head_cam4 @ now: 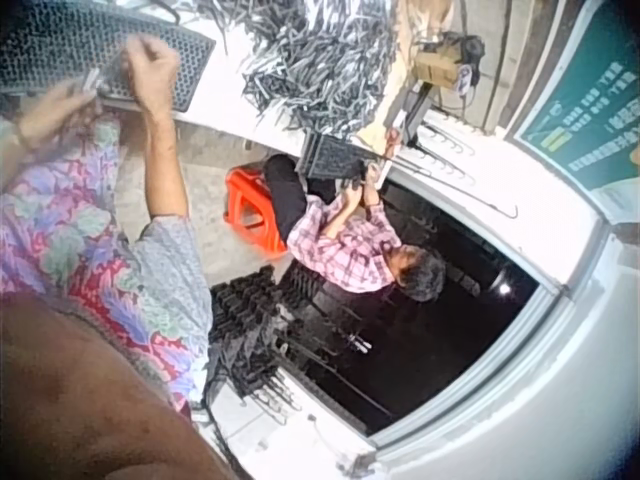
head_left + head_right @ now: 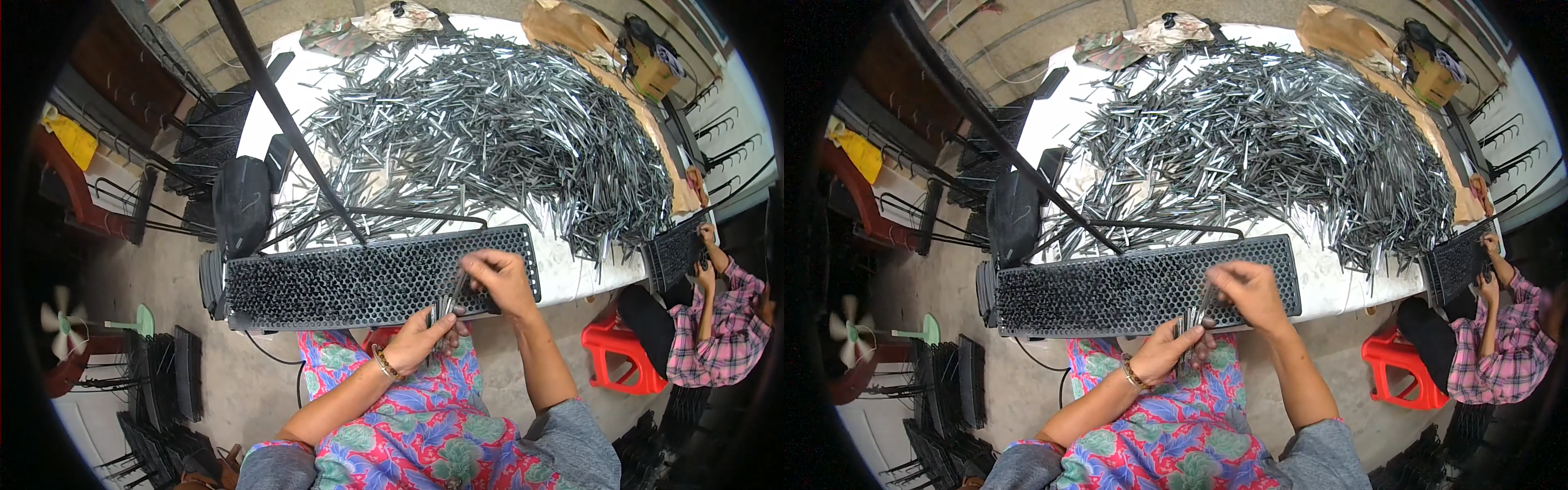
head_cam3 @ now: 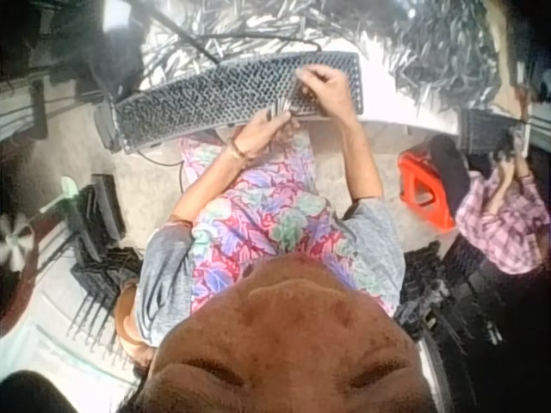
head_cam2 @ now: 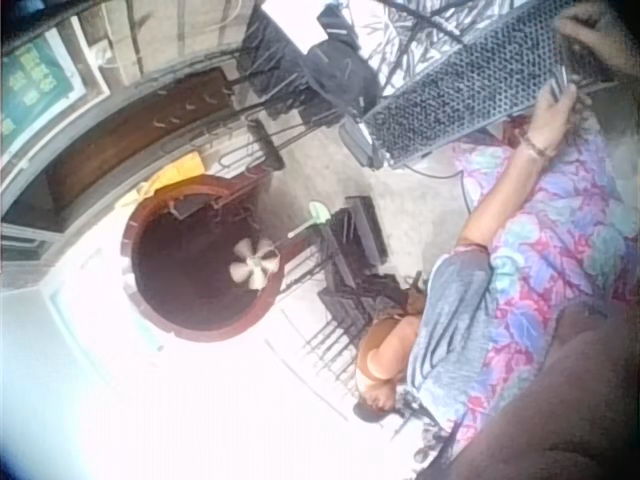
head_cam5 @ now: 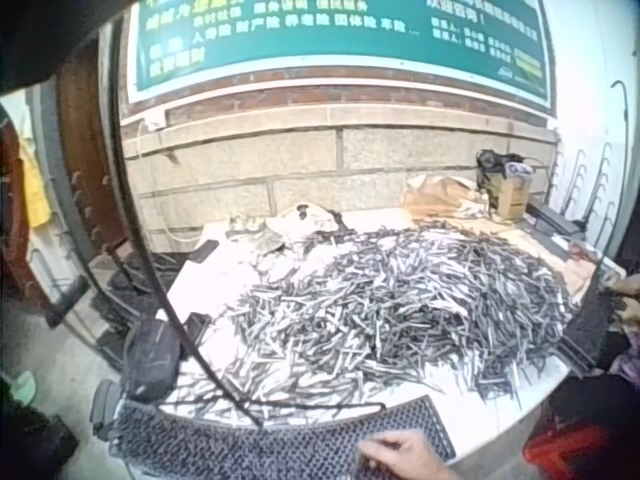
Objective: Sort and insert small metal pieces into a mesh rack.
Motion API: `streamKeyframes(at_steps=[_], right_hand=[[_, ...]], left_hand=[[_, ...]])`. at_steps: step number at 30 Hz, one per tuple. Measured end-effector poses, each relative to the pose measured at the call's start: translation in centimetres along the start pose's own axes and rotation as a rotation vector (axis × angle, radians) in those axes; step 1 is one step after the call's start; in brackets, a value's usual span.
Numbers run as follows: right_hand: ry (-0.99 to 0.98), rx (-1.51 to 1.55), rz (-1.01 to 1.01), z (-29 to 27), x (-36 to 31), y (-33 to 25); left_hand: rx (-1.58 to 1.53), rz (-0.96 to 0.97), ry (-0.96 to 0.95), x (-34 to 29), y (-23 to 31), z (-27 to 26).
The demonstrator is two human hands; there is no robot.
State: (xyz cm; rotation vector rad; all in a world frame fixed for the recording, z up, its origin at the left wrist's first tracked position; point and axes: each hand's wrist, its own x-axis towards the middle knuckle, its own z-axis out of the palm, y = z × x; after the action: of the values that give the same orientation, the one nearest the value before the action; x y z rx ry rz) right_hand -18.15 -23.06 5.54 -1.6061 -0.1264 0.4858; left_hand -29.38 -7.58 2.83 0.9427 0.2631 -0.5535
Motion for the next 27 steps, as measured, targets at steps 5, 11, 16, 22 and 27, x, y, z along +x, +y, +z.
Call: streamKeyframes(at_steps=[5,11,16,22,27], right_hand=[[0.203,0.008,-0.234,1.3,2.5,0.3],[0.237,-0.235,-0.494,2.7,4.2,2.8],[0.183,-0.508,-0.718,2.8,4.1,2.9],[0.1,-0.603,-0.718,2.9,4.2,2.6],[0.125,-0.507,-0.657,2.1,3.8,1.6]], left_hand=[[0.026,-0.028,-0.007,0.0,-0.1,0.2],[0.016,-0.029,-0.014,-0.2,-0.9,-0.1],[0.019,-0.058,-0.006,-0.3,-1.2,-0.5],[0.013,-0.073,-0.026,-0.4,-0.9,-0.3],[-0.019,-0.073,-0.023,-0.5,-0.6,-0.4]])
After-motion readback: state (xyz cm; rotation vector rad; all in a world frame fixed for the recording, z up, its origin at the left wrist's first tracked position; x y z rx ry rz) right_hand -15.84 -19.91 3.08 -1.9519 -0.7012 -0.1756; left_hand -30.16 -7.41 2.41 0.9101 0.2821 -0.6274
